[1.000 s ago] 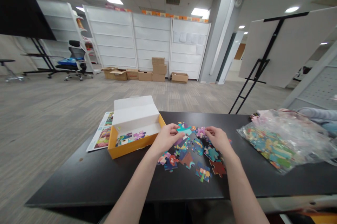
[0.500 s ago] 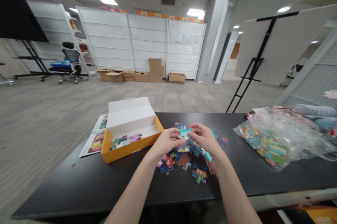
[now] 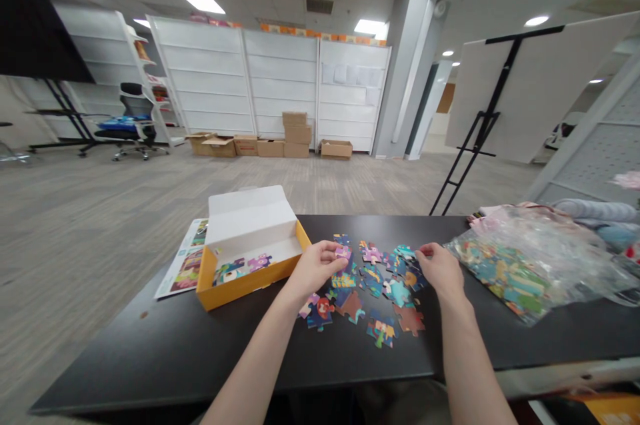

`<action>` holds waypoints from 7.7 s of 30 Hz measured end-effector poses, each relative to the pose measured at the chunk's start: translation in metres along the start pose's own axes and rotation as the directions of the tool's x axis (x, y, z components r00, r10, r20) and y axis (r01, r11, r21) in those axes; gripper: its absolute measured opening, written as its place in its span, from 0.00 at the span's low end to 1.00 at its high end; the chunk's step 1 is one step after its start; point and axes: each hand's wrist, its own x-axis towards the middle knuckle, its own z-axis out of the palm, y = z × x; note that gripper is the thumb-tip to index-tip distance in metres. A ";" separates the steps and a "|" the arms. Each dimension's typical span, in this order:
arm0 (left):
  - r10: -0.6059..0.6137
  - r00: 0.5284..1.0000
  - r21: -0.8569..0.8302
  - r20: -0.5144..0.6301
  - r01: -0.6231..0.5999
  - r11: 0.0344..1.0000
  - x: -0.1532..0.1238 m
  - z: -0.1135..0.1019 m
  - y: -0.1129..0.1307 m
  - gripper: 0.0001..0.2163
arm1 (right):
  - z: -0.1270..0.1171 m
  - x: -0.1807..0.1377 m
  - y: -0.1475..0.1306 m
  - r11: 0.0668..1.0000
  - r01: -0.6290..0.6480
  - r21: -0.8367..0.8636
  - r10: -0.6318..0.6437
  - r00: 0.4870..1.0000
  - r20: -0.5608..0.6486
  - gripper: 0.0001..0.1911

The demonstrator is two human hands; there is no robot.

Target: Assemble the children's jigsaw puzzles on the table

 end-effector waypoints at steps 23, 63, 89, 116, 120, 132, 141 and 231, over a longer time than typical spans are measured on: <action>-0.027 0.992 -0.057 0.125 0.035 0.998 0.002 0.013 -0.009 0.31 | 0.018 -0.033 -0.072 0.624 -0.053 0.780 -0.274 0.920 0.282 0.21; 0.053 0.935 0.411 0.350 -0.204 0.888 -0.026 0.040 -0.002 0.08 | 0.026 -0.022 -0.048 0.837 0.387 0.387 -0.461 0.880 0.116 0.17; -0.242 0.958 0.953 -0.151 0.206 0.223 -0.024 -0.172 0.034 0.37 | 0.018 -0.030 -0.058 0.807 0.423 0.413 -0.506 0.855 0.113 0.15; -0.343 0.917 0.932 -0.203 0.289 0.220 -0.058 -0.158 0.045 0.40 | 0.025 -0.029 -0.055 0.787 0.466 0.403 -0.572 0.796 0.197 0.15; -0.265 0.941 0.941 -0.209 0.267 0.207 -0.059 -0.165 0.040 0.31 | 0.023 -0.029 -0.056 0.795 0.471 0.382 -0.574 0.789 0.219 0.16; -0.207 0.966 0.952 -0.154 0.201 0.232 -0.057 -0.163 0.032 0.20 | 0.023 -0.033 -0.059 0.804 0.476 0.356 -0.579 0.761 0.291 0.14; -0.117 0.993 0.893 -0.023 0.073 0.444 -0.048 -0.151 0.030 0.22 | 0.023 -0.037 -0.062 0.805 0.462 0.372 -0.581 0.741 0.336 0.14; 0.141 0.990 0.161 -0.027 -0.135 0.978 -0.024 -0.053 0.026 0.19 | 0.004 -0.088 -0.119 0.717 0.424 0.553 -0.683 0.587 0.435 0.13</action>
